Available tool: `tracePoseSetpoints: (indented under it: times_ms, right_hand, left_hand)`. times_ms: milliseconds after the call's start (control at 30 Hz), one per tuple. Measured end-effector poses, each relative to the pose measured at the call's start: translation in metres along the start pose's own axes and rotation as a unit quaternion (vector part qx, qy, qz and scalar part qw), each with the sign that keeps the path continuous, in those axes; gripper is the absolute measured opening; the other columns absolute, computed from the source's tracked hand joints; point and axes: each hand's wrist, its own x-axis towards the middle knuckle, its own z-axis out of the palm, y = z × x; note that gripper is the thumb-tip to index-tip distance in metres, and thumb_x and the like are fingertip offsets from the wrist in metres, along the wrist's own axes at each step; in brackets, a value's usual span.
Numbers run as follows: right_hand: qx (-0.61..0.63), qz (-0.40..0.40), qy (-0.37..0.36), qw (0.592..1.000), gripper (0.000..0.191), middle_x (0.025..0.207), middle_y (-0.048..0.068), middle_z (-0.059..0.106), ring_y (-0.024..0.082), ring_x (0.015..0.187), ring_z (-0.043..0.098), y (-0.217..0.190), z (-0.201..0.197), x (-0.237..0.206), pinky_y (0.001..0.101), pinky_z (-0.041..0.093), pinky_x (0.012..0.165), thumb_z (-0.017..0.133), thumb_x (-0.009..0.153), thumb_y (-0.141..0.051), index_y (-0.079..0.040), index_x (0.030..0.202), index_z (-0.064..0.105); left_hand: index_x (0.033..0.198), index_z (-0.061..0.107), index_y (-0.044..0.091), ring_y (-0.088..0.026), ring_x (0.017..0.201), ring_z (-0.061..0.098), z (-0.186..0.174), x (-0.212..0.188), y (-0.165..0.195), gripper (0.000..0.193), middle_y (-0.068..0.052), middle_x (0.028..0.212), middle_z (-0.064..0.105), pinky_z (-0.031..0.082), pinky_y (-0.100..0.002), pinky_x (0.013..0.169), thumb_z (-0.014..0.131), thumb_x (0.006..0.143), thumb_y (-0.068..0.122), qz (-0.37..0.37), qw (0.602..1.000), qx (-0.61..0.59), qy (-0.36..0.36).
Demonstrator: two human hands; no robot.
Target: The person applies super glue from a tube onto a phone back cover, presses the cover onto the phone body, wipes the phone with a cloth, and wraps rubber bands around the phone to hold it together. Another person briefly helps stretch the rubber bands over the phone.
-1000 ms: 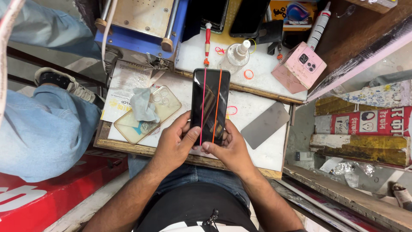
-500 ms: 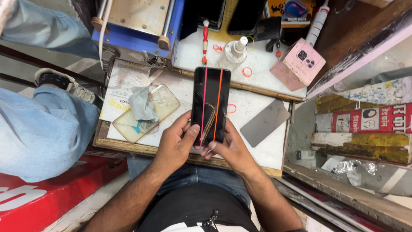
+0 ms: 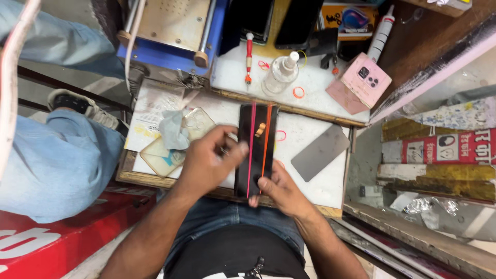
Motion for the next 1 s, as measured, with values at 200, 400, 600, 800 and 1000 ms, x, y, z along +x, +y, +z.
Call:
tracePoseSetpoints:
  times_ms: [200,400,600,800,1000]
  right_hand:
    - [-0.024,0.017,0.003,1.000,0.063,0.102,0.013,0.067,0.020,0.079,0.070,0.011,0.010,-0.001,0.0346,0.060,0.073,0.061,0.104,-0.033,-0.002,0.151,0.031]
    - [0.033,-0.165,0.183,0.969,0.056,0.114,0.014,0.062,0.019,0.086,0.066,0.001,-0.010,0.010,0.0347,0.057,0.069,0.057,0.109,-0.033,0.000,0.146,0.032]
    - [-0.005,-0.184,0.157,0.970,0.048,0.104,0.018,0.063,0.021,0.070,0.064,-0.005,-0.019,0.004,0.0345,0.055,0.057,0.054,0.110,-0.032,-0.002,0.140,0.032]
    - [-0.103,-0.088,0.093,0.986,0.053,0.105,0.014,0.063,0.017,0.071,0.064,0.019,0.011,0.007,0.0311,0.057,0.062,0.050,0.108,-0.031,-0.002,0.146,0.031]
    - [-0.098,-0.148,0.185,0.967,0.047,0.112,0.013,0.061,0.014,0.086,0.064,0.006,-0.007,0.011,0.0278,0.057,0.069,0.048,0.111,-0.023,0.005,0.146,0.035]
  left_hand:
    - [0.118,0.063,0.002,-0.006,0.087,0.059,0.013,0.064,0.006,0.027,-0.001,0.097,0.064,0.050,-0.023,0.078,0.053,0.116,0.027,0.158,0.978,-0.076,0.114]
    - [0.129,0.058,0.008,-0.035,0.084,0.069,0.081,-0.023,-0.001,0.030,-0.023,0.095,0.070,0.055,-0.045,0.077,0.049,0.110,0.029,-0.048,0.992,0.110,-0.037]
    - [0.127,0.064,0.001,-0.028,0.094,0.073,0.043,-0.038,-0.014,0.033,-0.021,0.117,0.074,0.058,-0.037,0.084,0.054,0.106,0.025,0.119,0.984,0.128,0.031]
    - [0.146,0.046,-0.001,-0.018,0.103,0.065,0.036,0.013,0.005,0.048,-0.015,0.118,0.067,0.054,-0.033,0.091,0.049,0.112,0.032,0.086,0.989,-0.114,0.048]
    - [0.144,0.046,0.001,-0.015,0.103,0.068,0.056,-0.033,-0.016,0.053,-0.009,0.119,0.069,0.057,-0.033,0.090,0.057,0.105,0.036,0.026,0.990,-0.113,-0.075]
